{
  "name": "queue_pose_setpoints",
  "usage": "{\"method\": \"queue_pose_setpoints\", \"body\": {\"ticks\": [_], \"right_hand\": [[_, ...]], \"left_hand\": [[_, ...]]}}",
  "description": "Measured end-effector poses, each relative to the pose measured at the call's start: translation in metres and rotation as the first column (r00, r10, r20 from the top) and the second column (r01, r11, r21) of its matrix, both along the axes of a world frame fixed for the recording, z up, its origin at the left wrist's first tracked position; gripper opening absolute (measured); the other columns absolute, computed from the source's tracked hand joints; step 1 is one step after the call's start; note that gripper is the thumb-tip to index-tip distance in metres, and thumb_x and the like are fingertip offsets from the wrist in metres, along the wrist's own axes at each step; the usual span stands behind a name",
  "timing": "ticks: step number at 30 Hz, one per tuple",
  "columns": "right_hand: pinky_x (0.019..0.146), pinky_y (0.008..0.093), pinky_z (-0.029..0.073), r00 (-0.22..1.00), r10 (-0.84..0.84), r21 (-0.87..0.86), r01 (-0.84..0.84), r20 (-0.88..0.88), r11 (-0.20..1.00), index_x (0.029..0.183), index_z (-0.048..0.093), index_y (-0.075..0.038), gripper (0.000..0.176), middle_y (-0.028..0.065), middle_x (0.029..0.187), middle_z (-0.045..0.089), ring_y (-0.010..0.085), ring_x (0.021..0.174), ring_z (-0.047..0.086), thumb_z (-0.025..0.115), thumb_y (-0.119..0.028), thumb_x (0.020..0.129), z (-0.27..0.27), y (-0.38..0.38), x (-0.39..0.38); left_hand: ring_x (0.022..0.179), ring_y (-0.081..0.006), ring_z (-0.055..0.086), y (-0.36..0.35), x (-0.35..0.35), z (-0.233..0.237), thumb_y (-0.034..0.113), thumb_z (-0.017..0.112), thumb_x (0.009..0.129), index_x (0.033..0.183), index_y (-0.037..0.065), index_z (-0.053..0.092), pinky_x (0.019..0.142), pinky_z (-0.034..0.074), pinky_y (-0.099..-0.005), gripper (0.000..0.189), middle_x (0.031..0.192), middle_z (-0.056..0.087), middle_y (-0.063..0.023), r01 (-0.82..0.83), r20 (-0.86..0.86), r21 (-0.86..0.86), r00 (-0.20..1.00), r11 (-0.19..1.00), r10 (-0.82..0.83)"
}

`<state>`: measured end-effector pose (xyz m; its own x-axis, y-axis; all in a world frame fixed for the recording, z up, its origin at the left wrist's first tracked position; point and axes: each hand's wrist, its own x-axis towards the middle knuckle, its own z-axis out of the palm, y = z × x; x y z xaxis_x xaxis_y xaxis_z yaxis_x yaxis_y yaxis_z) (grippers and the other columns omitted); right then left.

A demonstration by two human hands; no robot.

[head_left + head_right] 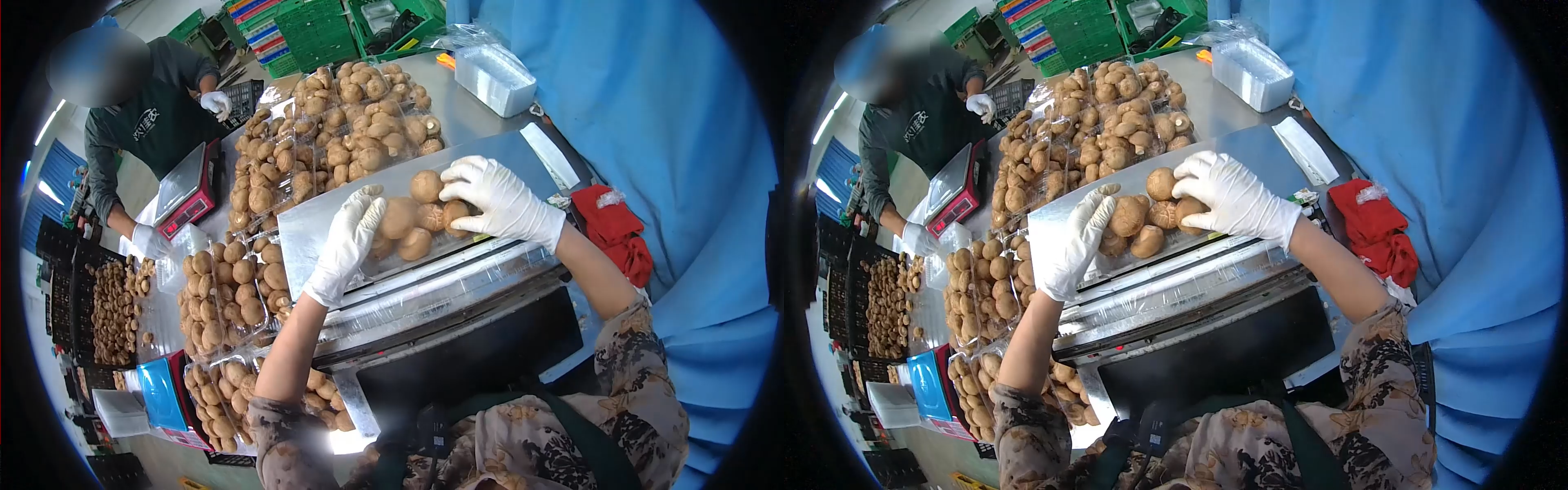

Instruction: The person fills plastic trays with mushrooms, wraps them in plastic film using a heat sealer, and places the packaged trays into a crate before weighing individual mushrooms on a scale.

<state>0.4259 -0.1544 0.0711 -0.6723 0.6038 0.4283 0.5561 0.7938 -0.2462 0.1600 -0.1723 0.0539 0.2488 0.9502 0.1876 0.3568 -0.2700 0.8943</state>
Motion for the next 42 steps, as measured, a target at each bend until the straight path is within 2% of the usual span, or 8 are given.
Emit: {"method": "queue_pose_setpoints", "body": {"ticks": [3, 9, 16, 25, 26, 30, 34, 42], "right_hand": [[0.095, 0.0393, 0.041, 1.000, -0.022, -0.014, 0.022, 0.019, 1.000, 0.095, 0.065, -0.007, 0.031, 0.0097, 0.111, 0.057, 0.0289, 0.109, 0.050, 0.071, -0.030, 0.075, -0.012, -0.001, 0.003], [0.090, 0.0410, 0.042, 0.994, -0.073, -0.044, 0.077, 0.079, 0.996, 0.105, 0.063, -0.011, 0.036, 0.0093, 0.107, 0.057, 0.0298, 0.102, 0.051, 0.071, -0.026, 0.074, -0.001, -0.005, -0.011], [0.082, 0.0397, 0.046, 0.906, -0.144, 0.051, 0.135, 0.399, 0.989, 0.111, 0.062, -0.010, 0.039, 0.0103, 0.097, 0.055, 0.0290, 0.093, 0.055, 0.068, -0.023, 0.074, 0.003, -0.007, -0.044], [0.084, 0.0412, 0.046, 0.946, -0.094, -0.026, 0.108, 0.311, 0.994, 0.106, 0.062, -0.007, 0.040, 0.0132, 0.096, 0.057, 0.0317, 0.097, 0.055, 0.069, -0.025, 0.072, 0.007, -0.011, -0.040], [0.083, 0.0422, 0.046, 0.947, -0.106, -0.003, 0.112, 0.304, 0.994, 0.107, 0.062, -0.008, 0.043, 0.0140, 0.098, 0.057, 0.0334, 0.097, 0.055, 0.071, -0.026, 0.069, 0.001, -0.011, -0.038], [0.087, 0.0440, 0.046, 0.997, 0.030, 0.102, -0.037, 0.075, 0.994, 0.108, 0.063, -0.007, 0.046, 0.0161, 0.106, 0.059, 0.0354, 0.099, 0.056, 0.073, -0.016, 0.064, 0.004, -0.013, -0.050], [0.086, 0.0423, 0.042, 0.999, 0.027, -0.063, -0.029, -0.029, 0.998, 0.102, 0.057, -0.003, 0.043, 0.0163, 0.098, 0.051, 0.0372, 0.098, 0.050, 0.067, 0.000, 0.060, -0.017, -0.007, -0.038], [0.107, 0.0338, 0.033, 0.906, -0.152, -0.728, -0.208, -0.395, 0.654, 0.132, 0.041, -0.001, 0.052, 0.0131, 0.130, 0.047, 0.0235, 0.122, 0.045, 0.050, 0.001, 0.080, -0.028, 0.036, -0.013]], "left_hand": [[0.111, -0.0302, 0.055, 0.001, -0.003, 0.003, 0.026, 0.052, 0.097, 0.113, -0.009, 0.057, 0.097, 0.040, -0.0337, 0.040, 0.120, 0.058, -0.0214, 0.062, 0.183, -0.135, 0.983, 0.989, -0.036], [0.117, -0.0216, 0.052, -0.003, -0.020, 0.006, 0.037, 0.046, 0.099, 0.127, 0.002, 0.054, 0.101, 0.037, -0.0307, 0.045, 0.123, 0.059, -0.0135, 0.012, -0.159, 0.037, 0.987, 0.999, -0.006], [0.113, -0.0224, 0.055, -0.007, -0.022, 0.013, 0.040, 0.047, 0.098, 0.124, 0.001, 0.057, 0.099, 0.038, -0.0305, 0.048, 0.118, 0.062, -0.0149, -0.066, -0.190, -0.001, 0.980, 0.998, 0.065], [0.106, -0.0314, 0.059, -0.010, -0.029, 0.012, 0.031, 0.058, 0.092, 0.119, -0.007, 0.055, 0.093, 0.044, -0.0357, 0.047, 0.113, 0.061, -0.0218, -0.156, -0.026, -0.100, 0.988, 0.983, 0.154], [0.103, -0.0346, 0.060, -0.001, -0.048, -0.019, 0.025, 0.062, 0.084, 0.116, -0.004, 0.056, 0.092, 0.046, -0.0403, 0.043, 0.109, 0.062, -0.0223, 0.138, -0.456, 0.520, 0.879, 0.843, 0.138], [0.094, -0.0367, 0.059, 0.000, -0.038, -0.016, 0.015, 0.056, 0.085, 0.105, 0.003, 0.062, 0.083, 0.047, -0.0448, 0.024, 0.099, 0.062, -0.0200, 0.220, -0.525, 0.470, 0.848, 0.855, 0.070], [0.096, -0.0442, 0.056, -0.004, -0.020, -0.023, 0.037, 0.050, 0.093, 0.098, -0.005, 0.061, 0.084, 0.045, -0.0468, 0.044, 0.101, 0.060, -0.0288, -0.218, -0.042, 0.098, 0.974, 0.971, 0.223], [0.084, -0.0447, 0.059, 0.001, -0.021, -0.019, 0.034, 0.049, 0.092, 0.085, -0.008, 0.062, 0.075, 0.046, -0.0466, 0.044, 0.085, 0.060, -0.0298, -0.198, 0.048, 0.084, 0.980, 0.977, 0.194]]}}
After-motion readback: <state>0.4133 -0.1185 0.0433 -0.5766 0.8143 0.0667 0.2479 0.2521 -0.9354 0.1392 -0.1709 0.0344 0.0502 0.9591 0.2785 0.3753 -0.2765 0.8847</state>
